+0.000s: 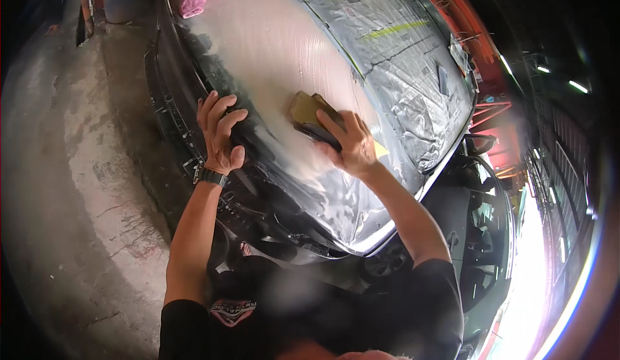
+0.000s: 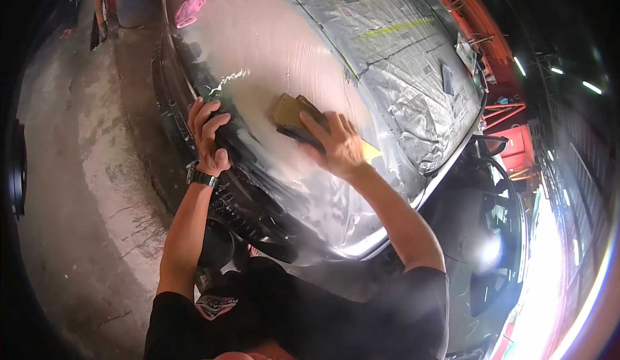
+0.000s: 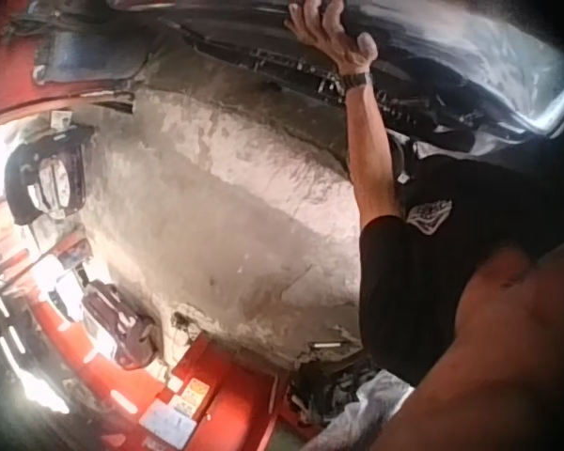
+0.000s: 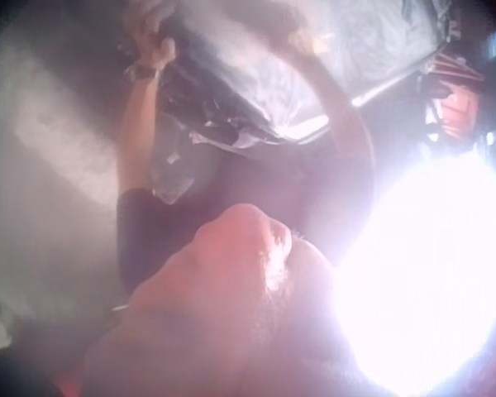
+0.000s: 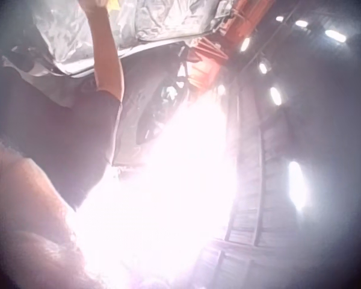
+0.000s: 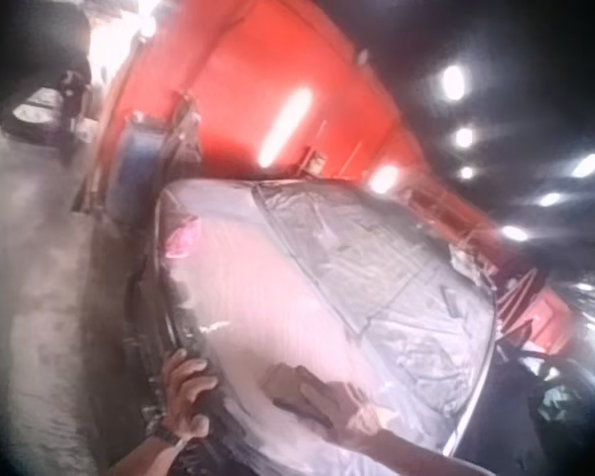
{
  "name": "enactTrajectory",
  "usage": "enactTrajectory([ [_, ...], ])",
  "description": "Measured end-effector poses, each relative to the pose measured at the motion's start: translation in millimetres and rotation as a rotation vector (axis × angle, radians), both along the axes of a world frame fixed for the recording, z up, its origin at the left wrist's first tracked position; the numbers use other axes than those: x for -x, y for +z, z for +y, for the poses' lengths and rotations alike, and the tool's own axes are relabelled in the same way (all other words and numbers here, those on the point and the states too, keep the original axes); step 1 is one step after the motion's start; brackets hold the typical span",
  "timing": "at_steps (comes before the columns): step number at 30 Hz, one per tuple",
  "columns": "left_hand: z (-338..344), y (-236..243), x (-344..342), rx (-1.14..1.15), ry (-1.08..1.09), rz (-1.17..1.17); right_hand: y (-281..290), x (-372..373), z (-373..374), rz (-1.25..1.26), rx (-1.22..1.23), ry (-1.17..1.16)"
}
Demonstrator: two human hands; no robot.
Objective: The person sands the hood of a car using a sanding block and a pink cloth. They repeatedly rub the surface of the hood, which is covered in a white substance, and occasionally dip the sanding block into a bucket of water.
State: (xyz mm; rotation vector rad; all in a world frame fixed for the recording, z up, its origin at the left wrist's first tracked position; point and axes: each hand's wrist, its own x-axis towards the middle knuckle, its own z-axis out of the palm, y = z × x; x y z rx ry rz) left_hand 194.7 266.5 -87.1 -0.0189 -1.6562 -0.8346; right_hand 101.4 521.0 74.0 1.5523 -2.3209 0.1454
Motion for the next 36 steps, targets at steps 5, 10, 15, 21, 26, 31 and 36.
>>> enactTrajectory([
  [5, 6.4, -3.2, 5.1, -0.001, -0.033, 0.043, 10.2, 148.4, -116.7, 0.092, 0.009, -0.231],
  [10, 5.8, 6.7, 9.2, 0.006, -0.050, -0.007, 9.6, 164.2, -142.2, 0.055, 0.017, -0.354],
  [15, -0.9, -0.3, -3.1, -0.008, 0.009, -0.049, -13.9, 7.9, -27.3, 0.083, -0.084, -0.144],
  [21, 5.0, -8.0, 2.3, -0.005, -0.024, 0.010, 1.7, 63.3, -91.4, 0.025, -0.117, -0.140],
  [26, 10.6, 3.5, 10.9, 0.018, -0.059, 0.029, 11.1, 173.1, -224.1, 0.107, 0.012, -0.323],
  [31, -6.0, -1.4, -4.2, 0.010, -0.008, -0.062, 3.7, 76.9, -174.2, -0.011, -0.100, -0.120],
  [36, 1.4, -2.1, 1.3, -0.015, -0.018, -0.030, 5.3, -2.9, -70.7, 0.035, -0.156, -0.040],
])
